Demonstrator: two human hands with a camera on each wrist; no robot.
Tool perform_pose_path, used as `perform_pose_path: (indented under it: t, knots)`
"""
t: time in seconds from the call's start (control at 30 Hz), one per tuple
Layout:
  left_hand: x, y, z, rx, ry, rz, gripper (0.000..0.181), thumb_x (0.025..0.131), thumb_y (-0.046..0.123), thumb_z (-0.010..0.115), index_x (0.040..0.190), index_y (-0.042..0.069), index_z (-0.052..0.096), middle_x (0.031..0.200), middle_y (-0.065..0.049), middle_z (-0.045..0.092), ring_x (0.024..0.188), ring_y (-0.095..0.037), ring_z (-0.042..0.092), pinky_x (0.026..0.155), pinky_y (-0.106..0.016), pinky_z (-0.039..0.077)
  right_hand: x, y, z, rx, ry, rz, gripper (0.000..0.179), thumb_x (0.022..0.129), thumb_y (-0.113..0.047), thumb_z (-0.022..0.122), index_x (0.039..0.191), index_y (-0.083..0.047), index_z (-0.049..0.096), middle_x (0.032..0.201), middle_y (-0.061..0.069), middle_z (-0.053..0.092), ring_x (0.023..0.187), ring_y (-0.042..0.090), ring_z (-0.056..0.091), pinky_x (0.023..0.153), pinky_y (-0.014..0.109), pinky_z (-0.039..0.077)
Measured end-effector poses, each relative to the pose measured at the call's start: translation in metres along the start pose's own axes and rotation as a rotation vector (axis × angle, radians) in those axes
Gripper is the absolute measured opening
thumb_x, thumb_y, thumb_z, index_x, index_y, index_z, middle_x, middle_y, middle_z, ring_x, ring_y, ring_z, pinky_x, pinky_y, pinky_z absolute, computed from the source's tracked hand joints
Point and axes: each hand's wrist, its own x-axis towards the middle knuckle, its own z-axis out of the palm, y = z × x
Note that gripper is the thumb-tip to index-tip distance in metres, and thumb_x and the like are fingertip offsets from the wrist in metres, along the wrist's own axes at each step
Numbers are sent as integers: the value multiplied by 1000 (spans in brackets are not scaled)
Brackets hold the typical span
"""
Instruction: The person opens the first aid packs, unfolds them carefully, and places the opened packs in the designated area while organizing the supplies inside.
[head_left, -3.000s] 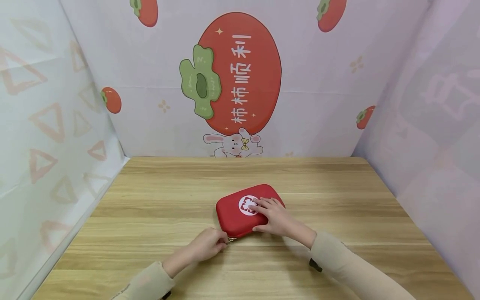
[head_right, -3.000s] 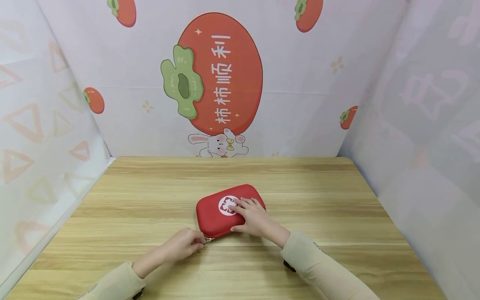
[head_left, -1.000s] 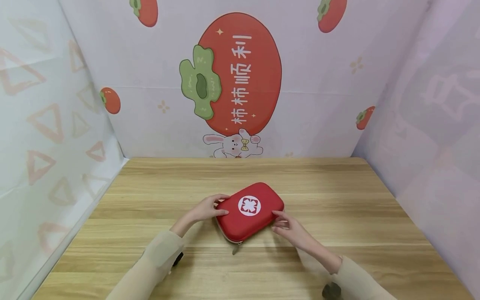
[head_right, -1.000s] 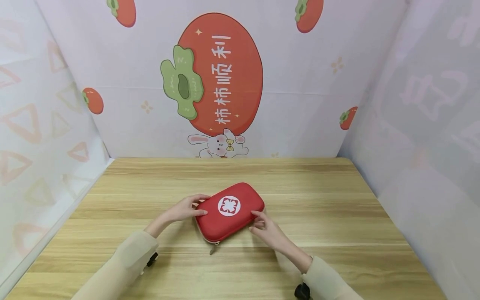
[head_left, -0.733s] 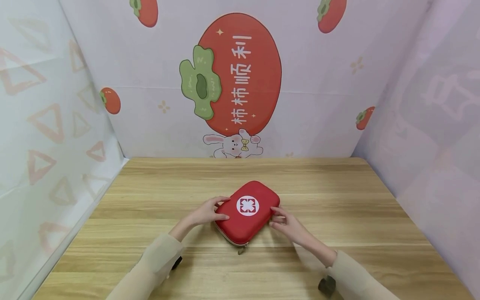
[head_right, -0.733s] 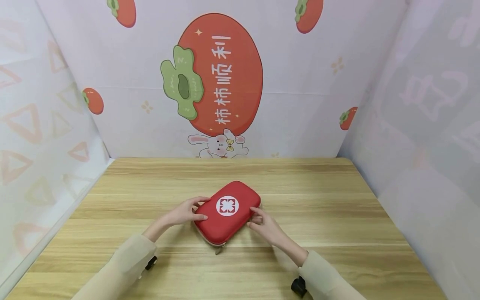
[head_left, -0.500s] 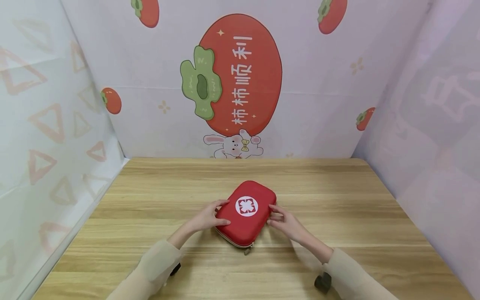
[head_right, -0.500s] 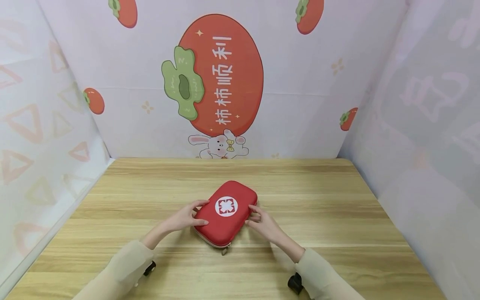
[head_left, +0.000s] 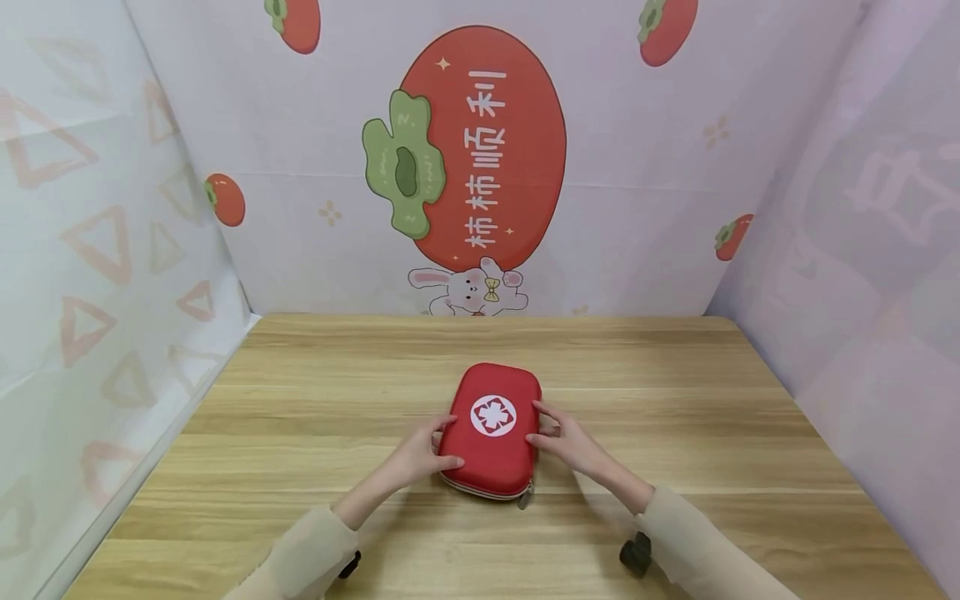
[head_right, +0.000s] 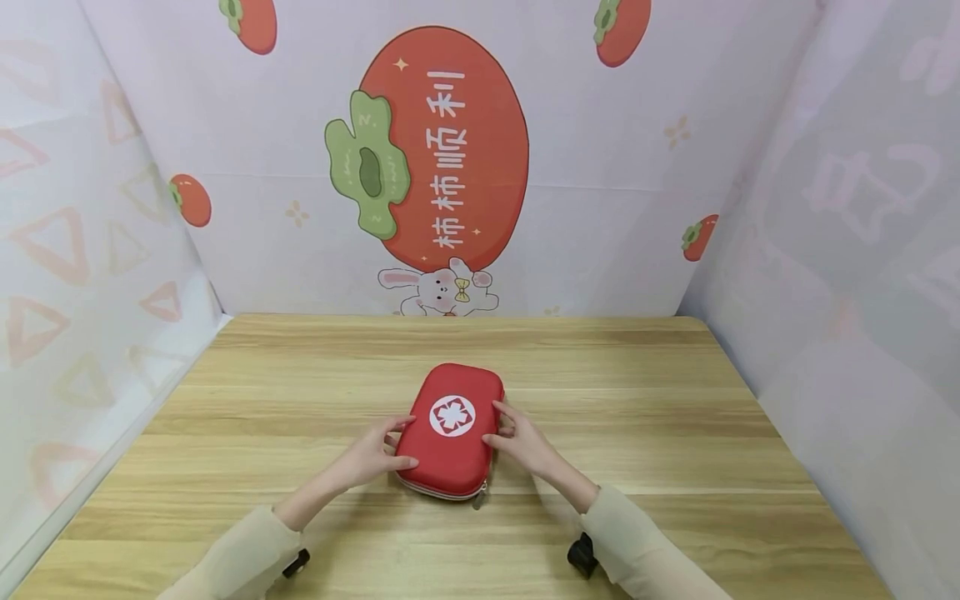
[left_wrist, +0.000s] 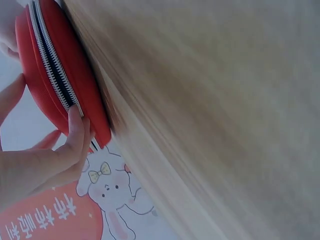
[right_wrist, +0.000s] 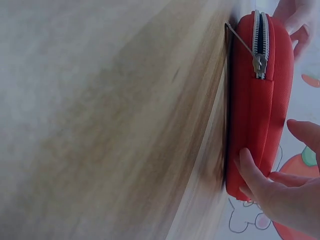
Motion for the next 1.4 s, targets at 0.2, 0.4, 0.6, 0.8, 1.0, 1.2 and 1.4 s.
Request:
perform_pose_path:
  t: [0.2,0.4,0.6,0.8,1.0,1.2,1.4]
  knots:
    - [-10,5,7,-16,36,-25,64,70,5,72,124,-9,41,110,-21,47,78,-21,55,58,-22,50,2,-4,1,5,-19,-2,60,83,-9,60,134,3,31,132,27,35,108,37,50,81,36,50]
    - [-16,6,10,-24,63,-69,65,70,4,72,126,-7,41,114,-22,45,81,-22,51,57,-23,49,3,-4,1,-12,-34,-11,57,84,-11,59,133,1,33,131,26,36,108,37,50,80,36,51]
    - [-18,7,10,-65,93,-109,60,71,1,70,125,-5,44,112,-22,48,82,-23,53,59,-25,50,4,-3,2,-31,-28,-10,55,84,-13,60,132,-1,37,129,24,40,106,35,52,79,35,52]
    - [-17,8,6,-176,156,-185,51,71,-3,67,120,-2,51,106,-19,53,78,-20,54,57,-28,50,5,-2,3,-99,-39,-112,48,84,-7,58,126,7,42,127,26,40,104,36,52,78,34,52]
    - [-14,10,3,-302,202,-201,49,71,-5,65,118,-6,50,103,-21,55,75,-21,58,63,-33,54,-3,-6,5,-320,10,-212,38,81,-7,61,116,3,54,122,21,45,104,35,51,81,39,50]
    - [-10,17,3,-433,220,-201,50,73,-4,62,120,-8,47,101,-20,56,78,-18,58,68,-38,54,-16,-13,7,-466,38,-305,34,79,-8,64,112,-2,58,121,17,47,109,33,47,89,45,44]
    - [-5,27,5,-578,244,-173,51,74,-8,59,123,-7,44,97,-17,54,69,-11,56,61,-31,54,-26,-21,8,-503,22,-406,36,79,-9,65,114,-5,57,118,14,49,110,28,46,90,44,43]
